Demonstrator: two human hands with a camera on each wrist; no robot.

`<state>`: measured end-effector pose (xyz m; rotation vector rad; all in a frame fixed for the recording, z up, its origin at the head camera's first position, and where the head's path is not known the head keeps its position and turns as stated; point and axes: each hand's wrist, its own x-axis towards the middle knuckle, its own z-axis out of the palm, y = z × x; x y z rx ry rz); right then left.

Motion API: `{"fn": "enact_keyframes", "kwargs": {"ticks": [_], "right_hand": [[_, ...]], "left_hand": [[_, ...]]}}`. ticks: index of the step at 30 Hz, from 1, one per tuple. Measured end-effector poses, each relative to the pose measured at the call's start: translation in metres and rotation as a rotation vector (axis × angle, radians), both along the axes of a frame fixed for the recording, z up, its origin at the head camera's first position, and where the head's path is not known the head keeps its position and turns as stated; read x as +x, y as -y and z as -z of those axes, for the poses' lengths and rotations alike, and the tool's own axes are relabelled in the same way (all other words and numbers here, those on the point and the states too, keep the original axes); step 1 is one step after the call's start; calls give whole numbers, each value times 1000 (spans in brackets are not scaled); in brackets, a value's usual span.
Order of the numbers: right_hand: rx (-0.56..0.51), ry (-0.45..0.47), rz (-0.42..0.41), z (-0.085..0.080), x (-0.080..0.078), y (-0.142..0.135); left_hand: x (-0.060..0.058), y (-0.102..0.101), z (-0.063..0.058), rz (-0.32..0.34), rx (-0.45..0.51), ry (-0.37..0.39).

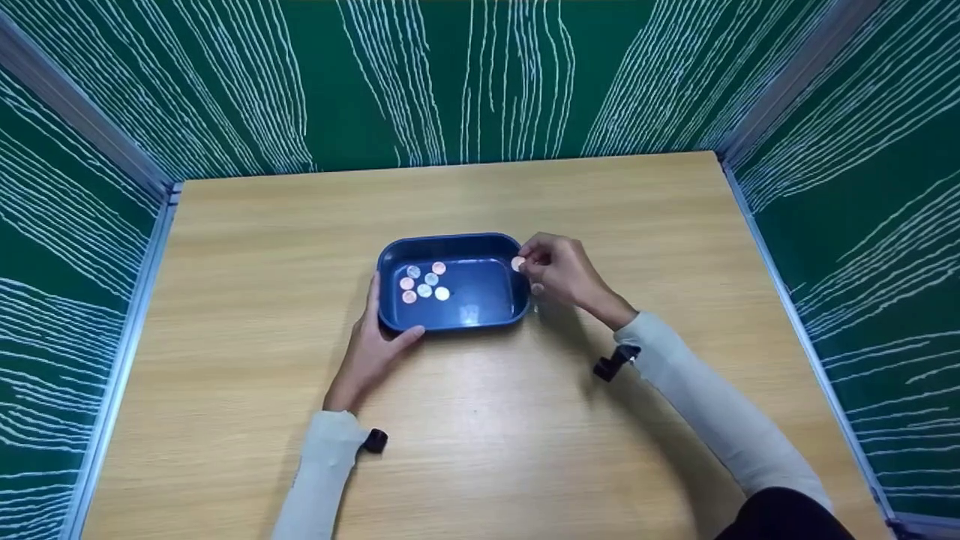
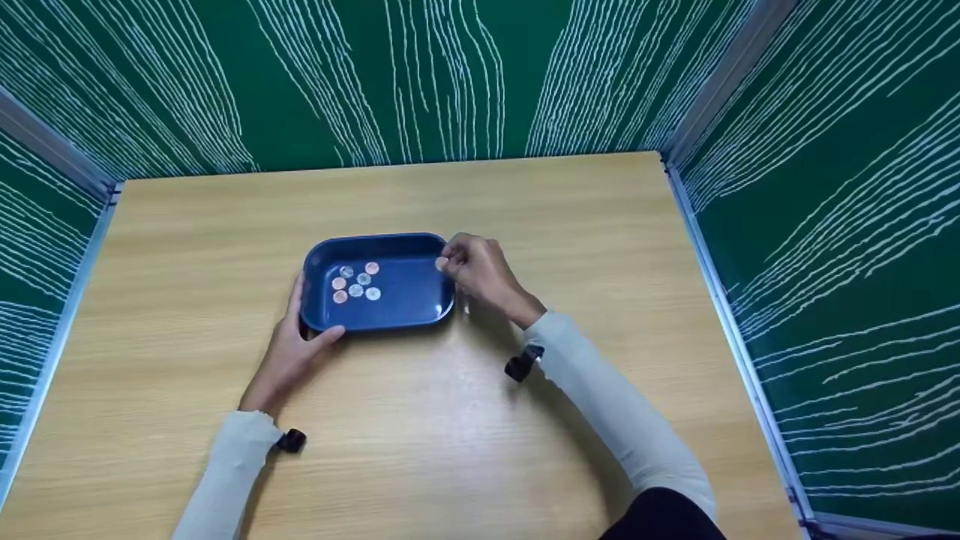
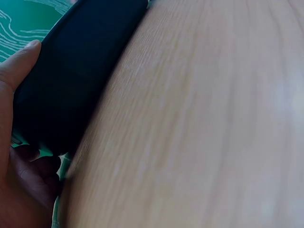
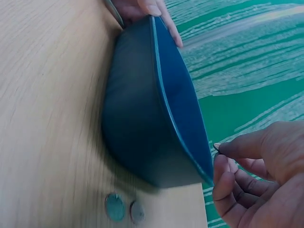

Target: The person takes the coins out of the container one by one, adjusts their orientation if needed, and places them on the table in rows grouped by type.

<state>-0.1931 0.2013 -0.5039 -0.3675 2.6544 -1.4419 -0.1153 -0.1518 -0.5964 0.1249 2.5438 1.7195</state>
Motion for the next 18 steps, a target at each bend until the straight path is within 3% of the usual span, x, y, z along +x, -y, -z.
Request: {"fn": "enact_keyframes", "kwargs": {"ticks": [10, 18], "right_hand": [[-32, -26, 79, 24, 4, -30], [5, 14, 123, 50, 9, -50]], "left_hand": [[0, -1, 1, -3, -5, 20], [1, 1, 0, -5, 5, 22]]}}
